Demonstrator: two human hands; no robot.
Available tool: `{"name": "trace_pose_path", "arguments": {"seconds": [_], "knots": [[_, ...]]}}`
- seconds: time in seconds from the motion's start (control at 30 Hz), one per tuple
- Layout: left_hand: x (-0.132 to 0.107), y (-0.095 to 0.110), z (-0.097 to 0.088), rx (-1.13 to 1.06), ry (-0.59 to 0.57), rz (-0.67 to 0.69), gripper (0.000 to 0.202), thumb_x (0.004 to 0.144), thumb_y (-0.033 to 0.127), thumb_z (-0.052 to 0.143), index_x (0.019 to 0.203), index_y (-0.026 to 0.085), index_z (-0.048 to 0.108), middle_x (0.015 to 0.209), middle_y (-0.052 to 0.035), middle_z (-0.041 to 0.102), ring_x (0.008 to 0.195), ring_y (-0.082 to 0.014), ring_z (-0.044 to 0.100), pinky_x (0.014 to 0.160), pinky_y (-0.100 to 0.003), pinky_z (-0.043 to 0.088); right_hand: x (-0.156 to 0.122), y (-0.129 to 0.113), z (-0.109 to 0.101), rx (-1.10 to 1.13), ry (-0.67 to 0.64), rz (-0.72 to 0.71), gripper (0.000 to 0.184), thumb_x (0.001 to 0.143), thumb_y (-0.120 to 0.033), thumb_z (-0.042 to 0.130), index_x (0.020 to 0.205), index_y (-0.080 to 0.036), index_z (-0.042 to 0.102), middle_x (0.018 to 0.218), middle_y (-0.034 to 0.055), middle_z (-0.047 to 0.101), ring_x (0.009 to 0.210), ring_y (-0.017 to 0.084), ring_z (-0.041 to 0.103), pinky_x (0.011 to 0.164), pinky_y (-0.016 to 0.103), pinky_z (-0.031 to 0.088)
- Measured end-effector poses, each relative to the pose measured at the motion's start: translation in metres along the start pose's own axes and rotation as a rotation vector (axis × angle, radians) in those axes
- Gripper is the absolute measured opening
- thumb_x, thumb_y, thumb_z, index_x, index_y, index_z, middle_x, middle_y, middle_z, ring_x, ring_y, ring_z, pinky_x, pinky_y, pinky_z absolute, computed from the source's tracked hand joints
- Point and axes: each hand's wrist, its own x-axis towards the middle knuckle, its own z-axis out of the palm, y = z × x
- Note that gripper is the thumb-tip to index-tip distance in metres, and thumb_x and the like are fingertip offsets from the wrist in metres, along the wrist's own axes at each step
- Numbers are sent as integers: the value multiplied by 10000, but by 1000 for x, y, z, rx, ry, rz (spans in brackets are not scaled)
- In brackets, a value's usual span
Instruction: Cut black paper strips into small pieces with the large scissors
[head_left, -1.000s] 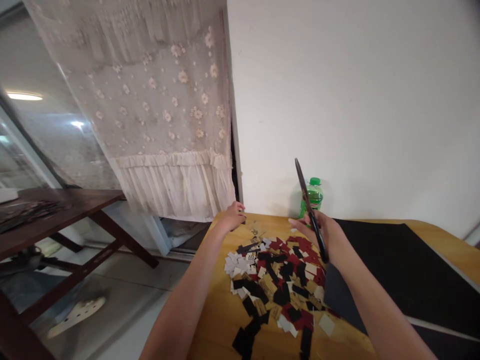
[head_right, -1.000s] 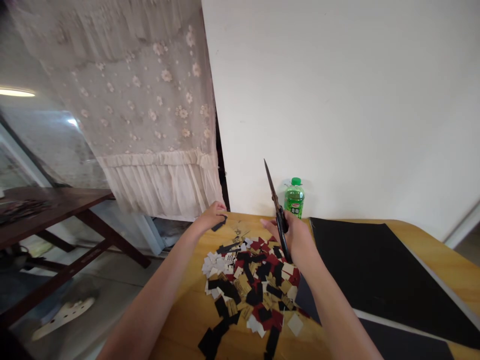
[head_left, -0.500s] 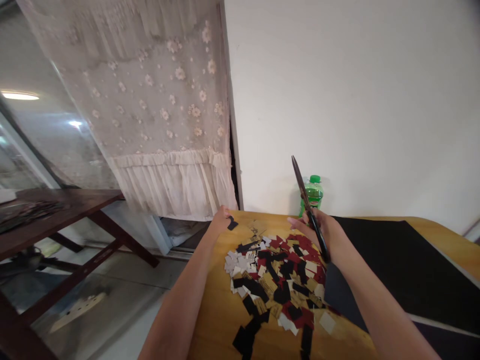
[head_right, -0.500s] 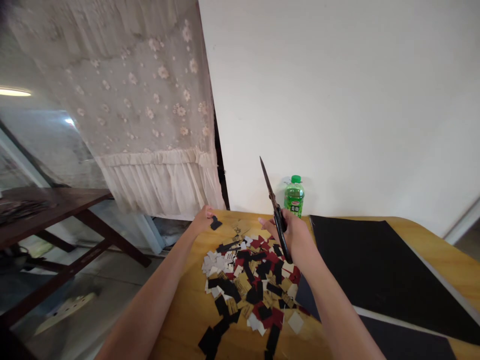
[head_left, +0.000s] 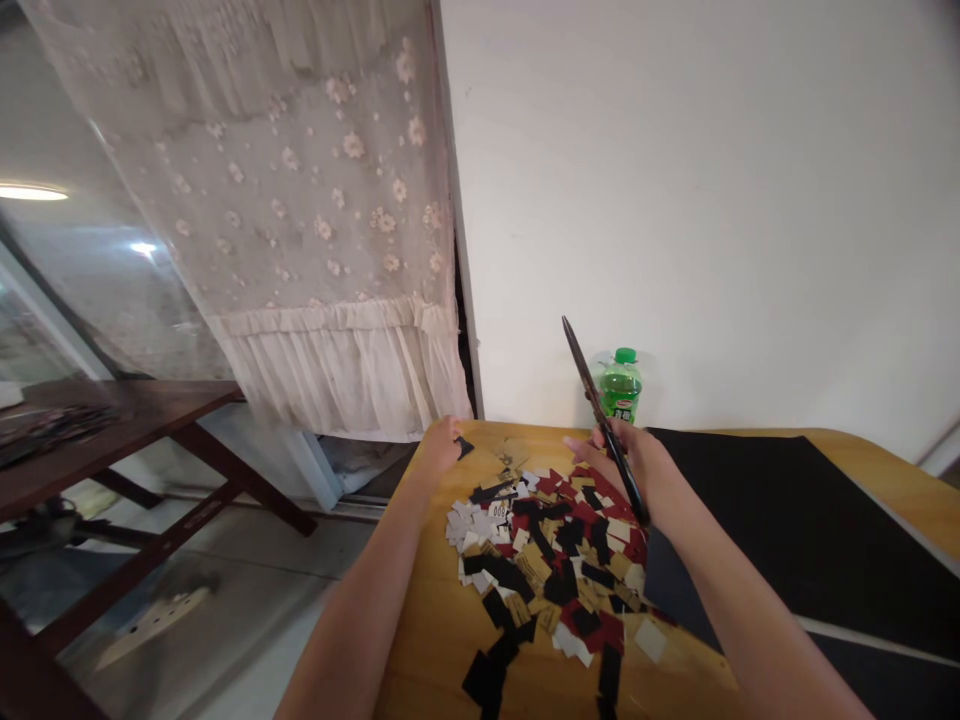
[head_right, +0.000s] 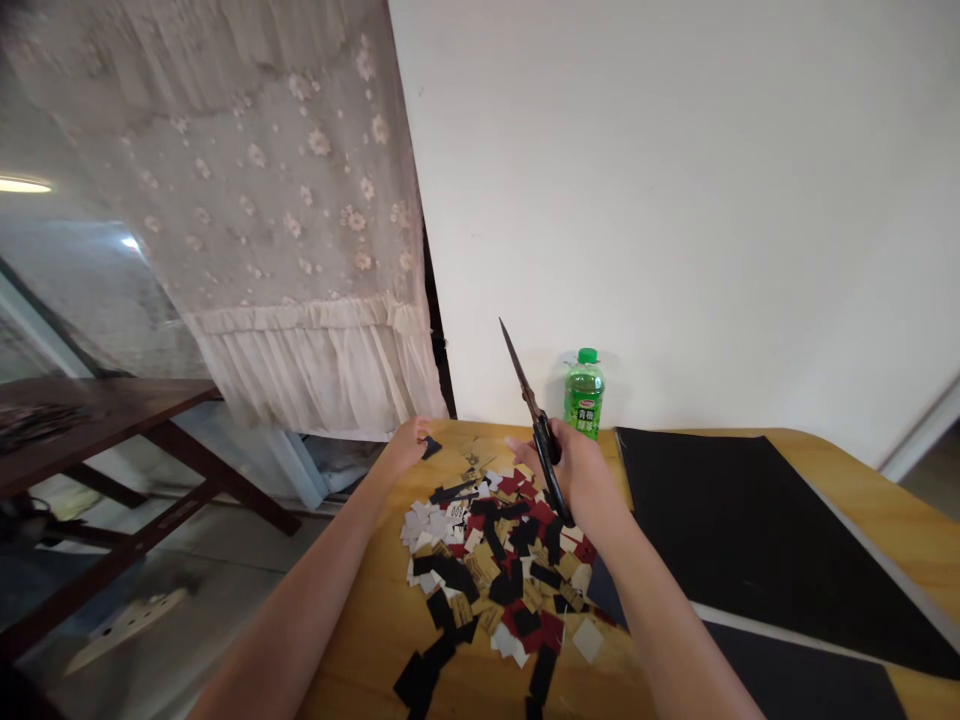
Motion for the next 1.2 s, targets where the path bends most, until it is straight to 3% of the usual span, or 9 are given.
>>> {"name": "trace_pose_path", "arguments": {"seconds": [0.2,0.33,0.43,0.87,1.07,1.2], "knots": [[-2,1,-6,87,-4,53,443,656,-30,490,1058,145,551,1140,-122,595,1067,-196,551,933,-287,404,0,-3,-3,-8,8,18,342,672,-475,625,604,-233,393,534,-15,547,545,167,540,534,264,402],[-2,-2,-12,128,-24,26,382,707,117,557,1087,144,531,1072,-127,620,982,-229,588,846,-310,447,2,-2,-6,33,-8,60,340,683,-459,623,616,-233,379,607,12,618,602,181,580,591,281,419],[-3,-4,-14,164,-74,42,416,642,213,669,1039,149,561,1019,-114,635,943,-248,599,837,-318,446,3,0,-6,60,-15,84,333,691,-447,620,620,-235,373,646,22,648,637,193,605,619,291,426],[-8,2,-11,199,-129,63,463,667,166,620,1119,152,525,945,-77,648,887,-221,609,790,-297,461,3,2,-5,25,-27,73,314,693,-432,612,625,-237,375,621,7,639,634,197,611,600,287,422],[-9,4,-11,219,-152,73,407,696,172,595,1097,141,535,960,-105,643,914,-244,606,826,-326,447,3,3,-4,47,-15,58,313,686,-439,618,631,-235,386,626,9,643,609,185,596,581,275,426],[-9,16,-16,227,-160,115,409,673,193,624,1073,172,541,1062,-112,611,1045,-266,547,891,-329,407,2,-1,-5,19,-9,83,322,687,-428,632,610,-234,387,610,0,644,602,184,608,576,269,429]]}}
